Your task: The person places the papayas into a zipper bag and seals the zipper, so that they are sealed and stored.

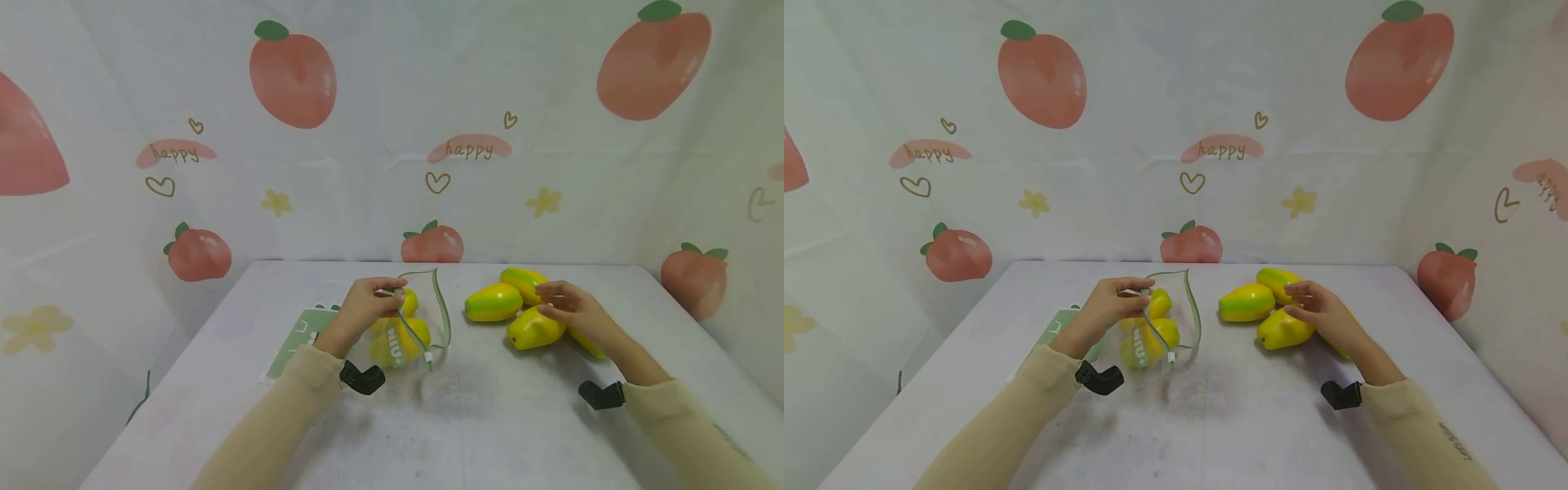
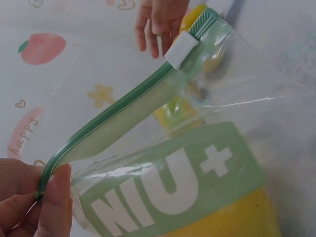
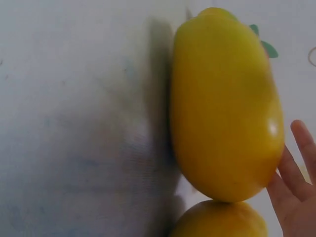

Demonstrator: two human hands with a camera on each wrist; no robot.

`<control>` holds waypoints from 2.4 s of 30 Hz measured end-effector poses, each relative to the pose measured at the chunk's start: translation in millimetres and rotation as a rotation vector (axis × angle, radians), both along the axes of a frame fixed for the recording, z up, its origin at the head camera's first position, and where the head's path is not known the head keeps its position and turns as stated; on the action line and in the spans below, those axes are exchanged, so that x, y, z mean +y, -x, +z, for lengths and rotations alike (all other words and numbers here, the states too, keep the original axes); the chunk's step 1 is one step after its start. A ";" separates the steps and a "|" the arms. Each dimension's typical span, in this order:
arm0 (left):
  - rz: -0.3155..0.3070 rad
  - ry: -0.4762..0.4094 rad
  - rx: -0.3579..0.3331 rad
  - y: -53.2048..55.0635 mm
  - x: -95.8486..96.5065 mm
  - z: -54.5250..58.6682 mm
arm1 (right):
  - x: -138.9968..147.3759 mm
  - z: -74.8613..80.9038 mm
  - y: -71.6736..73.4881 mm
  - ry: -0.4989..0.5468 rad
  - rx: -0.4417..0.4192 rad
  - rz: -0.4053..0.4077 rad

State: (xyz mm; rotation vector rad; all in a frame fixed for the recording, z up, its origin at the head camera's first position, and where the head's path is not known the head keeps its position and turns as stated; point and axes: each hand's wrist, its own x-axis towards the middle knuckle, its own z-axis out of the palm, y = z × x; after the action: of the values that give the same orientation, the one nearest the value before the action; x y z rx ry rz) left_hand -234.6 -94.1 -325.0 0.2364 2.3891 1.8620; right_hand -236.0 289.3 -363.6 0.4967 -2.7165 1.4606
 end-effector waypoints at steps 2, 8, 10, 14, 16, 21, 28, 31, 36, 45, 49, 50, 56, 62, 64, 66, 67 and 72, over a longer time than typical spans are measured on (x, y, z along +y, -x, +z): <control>-0.003 0.000 0.001 0.2 0.4 -0.8 | -1.7 -1.6 1.1 0.006 -0.017 0.009; -0.003 0.006 0.012 -1.0 0.2 -0.8 | -1.9 -4.2 4.6 -0.047 -0.016 0.008; 0.000 0.005 0.013 -1.4 -0.1 -0.4 | -0.2 -5.7 5.5 -0.074 -0.024 0.002; 0.000 0.000 0.013 -2.0 -0.8 -0.1 | 2.5 -8.9 4.9 -0.113 -0.027 -0.012; 0.000 -0.001 0.014 -1.9 -0.9 -0.2 | 2.9 -10.1 3.2 -0.128 -0.021 -0.009; 0.006 0.000 0.014 -2.1 -0.5 0.5 | 0.9 -12.4 -4.4 -0.191 -0.025 0.010; 0.012 0.000 0.006 -2.8 -0.3 1.2 | 0.6 -16.9 -10.6 -0.237 -0.050 0.043; 0.012 -0.001 0.001 -3.5 -0.4 1.6 | 1.2 -17.5 -13.2 -0.229 -0.062 0.061; 0.004 -0.003 0.007 -2.9 -0.7 1.2 | 0.8 -18.8 -16.4 -0.216 -0.070 0.092; -0.002 -0.005 0.017 -2.1 -2.4 0.4 | -1.6 -23.1 -16.5 -0.219 -0.070 0.107; -0.002 -0.007 0.011 -3.1 -2.3 1.7 | -1.9 -24.1 -16.4 -0.220 -0.077 0.108; -0.002 -0.007 0.010 -3.4 -2.2 2.0 | -2.0 -24.2 -16.4 -0.221 -0.078 0.107; -0.002 -0.013 0.002 -4.7 -2.1 2.8 | -3.1 -23.7 -18.0 -0.193 -0.073 0.123; -0.003 -0.016 -0.006 -3.6 -2.1 1.7 | -4.3 -22.7 -18.8 -0.181 -0.072 0.132; -0.001 -0.017 -0.010 -3.7 -2.0 1.9 | -4.9 -22.1 -19.0 -0.188 -0.073 0.133; 0.002 -0.017 -0.014 -4.2 -1.8 2.5 | -5.5 -21.3 -19.3 -0.201 -0.071 0.134; 0.004 -0.016 -0.015 -4.7 -1.7 3.1 | -5.9 -20.7 -19.6 -0.206 -0.070 0.135; 0.012 -0.015 -0.020 -5.3 -1.5 3.9 | -8.3 -17.2 -21.8 -0.226 -0.055 0.140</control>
State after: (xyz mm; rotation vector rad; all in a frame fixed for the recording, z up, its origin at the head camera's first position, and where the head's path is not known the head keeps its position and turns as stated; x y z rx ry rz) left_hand -229.3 -95.6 -321.0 0.2048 2.3697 1.8792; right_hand -214.2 281.0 -380.8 0.6773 -2.9634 1.2146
